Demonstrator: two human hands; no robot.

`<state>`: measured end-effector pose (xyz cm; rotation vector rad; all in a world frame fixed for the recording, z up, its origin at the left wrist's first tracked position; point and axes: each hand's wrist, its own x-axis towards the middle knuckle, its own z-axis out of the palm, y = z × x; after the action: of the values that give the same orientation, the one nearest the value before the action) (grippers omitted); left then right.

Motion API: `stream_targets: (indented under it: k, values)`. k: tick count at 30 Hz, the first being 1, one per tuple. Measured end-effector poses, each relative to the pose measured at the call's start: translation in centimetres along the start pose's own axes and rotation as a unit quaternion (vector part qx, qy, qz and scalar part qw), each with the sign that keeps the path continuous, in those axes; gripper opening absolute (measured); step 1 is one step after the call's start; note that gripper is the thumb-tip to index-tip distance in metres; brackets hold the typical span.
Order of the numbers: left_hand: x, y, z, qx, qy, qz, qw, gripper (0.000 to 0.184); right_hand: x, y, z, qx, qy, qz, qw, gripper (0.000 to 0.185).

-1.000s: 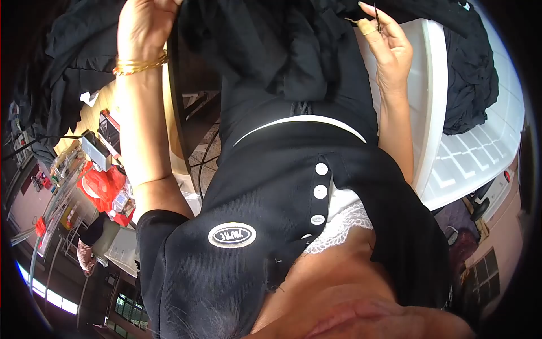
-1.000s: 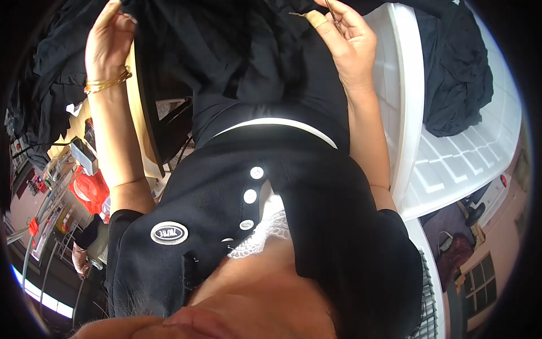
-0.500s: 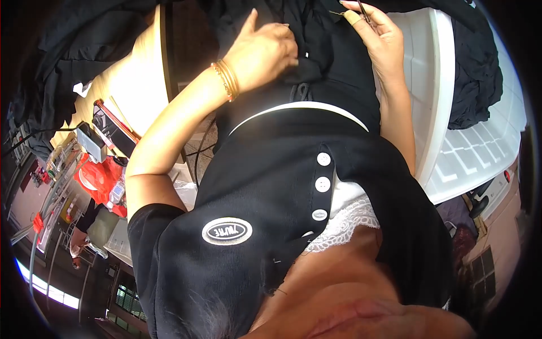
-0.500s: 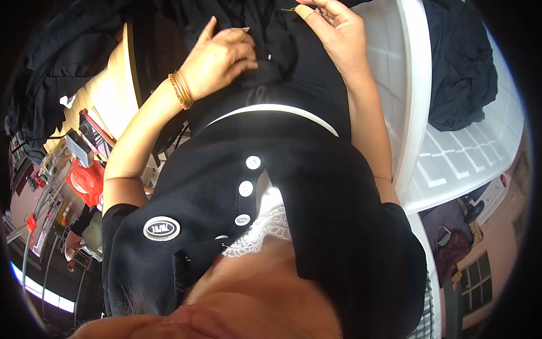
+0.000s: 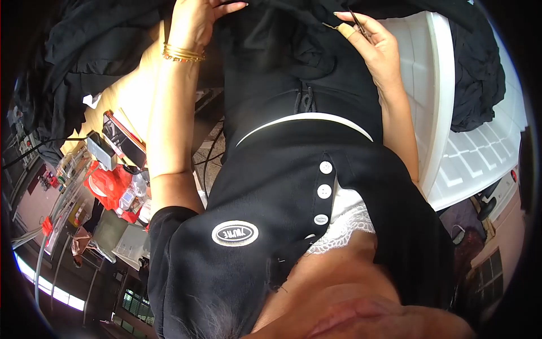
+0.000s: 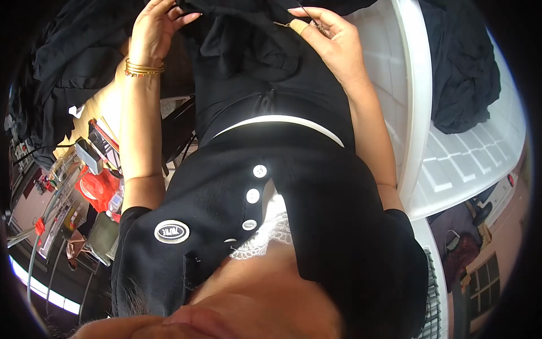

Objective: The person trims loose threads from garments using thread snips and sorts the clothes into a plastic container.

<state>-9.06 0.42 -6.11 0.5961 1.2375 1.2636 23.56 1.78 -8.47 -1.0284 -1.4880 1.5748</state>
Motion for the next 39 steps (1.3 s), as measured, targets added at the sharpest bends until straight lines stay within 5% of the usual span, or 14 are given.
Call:
stream_targets:
  k: [5, 9, 13, 17, 19, 21, 24, 27, 31, 33, 36, 39]
  values:
    - [-0.1, 0.4, 0.3, -0.017, 0.014, -0.011, 1.000, 0.014, 0.3, 0.2, 0.5, -0.038, -0.046, 0.004, 0.998, 0.038]
    - [0.7, 0.1, 0.0, -0.054, -0.008, -0.001, 0.998, 0.014, 0.4, 0.6, 1.9, -0.262, -0.050, 0.002, 0.964, 0.038]
    - [0.5, 0.4, 1.0, -0.084, -0.027, 0.013, 0.996, 0.015, 0.8, 2.6, 2.1, -0.113, -0.010, -0.019, 0.993, 0.024]
    - [-0.6, 1.8, 2.1, -0.114, -0.038, 0.051, 0.991, 0.017, 1.3, 1.1, 1.7, -0.201, -0.001, -0.007, 0.980, 0.031]
    - [-1.4, 3.4, 1.4, -0.122, -0.073, 0.077, 0.987, 0.023, 1.3, 1.8, 1.5, -0.101, 0.007, 0.000, 0.995, 0.038]
    - [-4.5, 6.2, 5.3, -0.182, 0.090, 0.093, 0.975, 0.024, 1.5, 2.2, 1.3, 0.019, 0.024, 0.021, 0.999, 0.040]
    - [-5.1, 5.7, -4.8, -0.375, -0.232, 0.034, 0.897, 0.045, 1.7, 1.2, 1.0, 0.030, 0.061, 0.051, 0.996, 0.048]
    - [-6.8, 6.9, -3.3, -0.322, -0.103, 0.097, 0.936, 0.036, 2.1, 1.2, 0.5, 0.011, 0.066, 0.052, 0.996, 0.051]
    - [-8.7, 7.3, -0.5, -0.366, -0.191, 0.046, 0.910, 0.012, 2.6, 0.5, 0.9, 0.001, 0.070, 0.019, 0.997, 0.058]
    - [-8.7, 6.5, 0.1, -0.414, -0.333, 0.059, 0.846, 0.015, 2.8, 0.8, 1.0, -0.008, 0.082, 0.001, 0.997, 0.061]
    - [-13.1, 6.9, 3.4, -0.359, -0.202, 0.098, 0.906, 0.012, 3.0, 0.7, 1.1, -0.035, 0.078, -0.021, 0.996, 0.064]
    - [-13.2, 7.1, 4.6, -0.311, -0.340, 0.128, 0.878, 0.013, 3.6, 0.5, 1.3, -0.047, 0.077, -0.044, 0.995, 0.062]
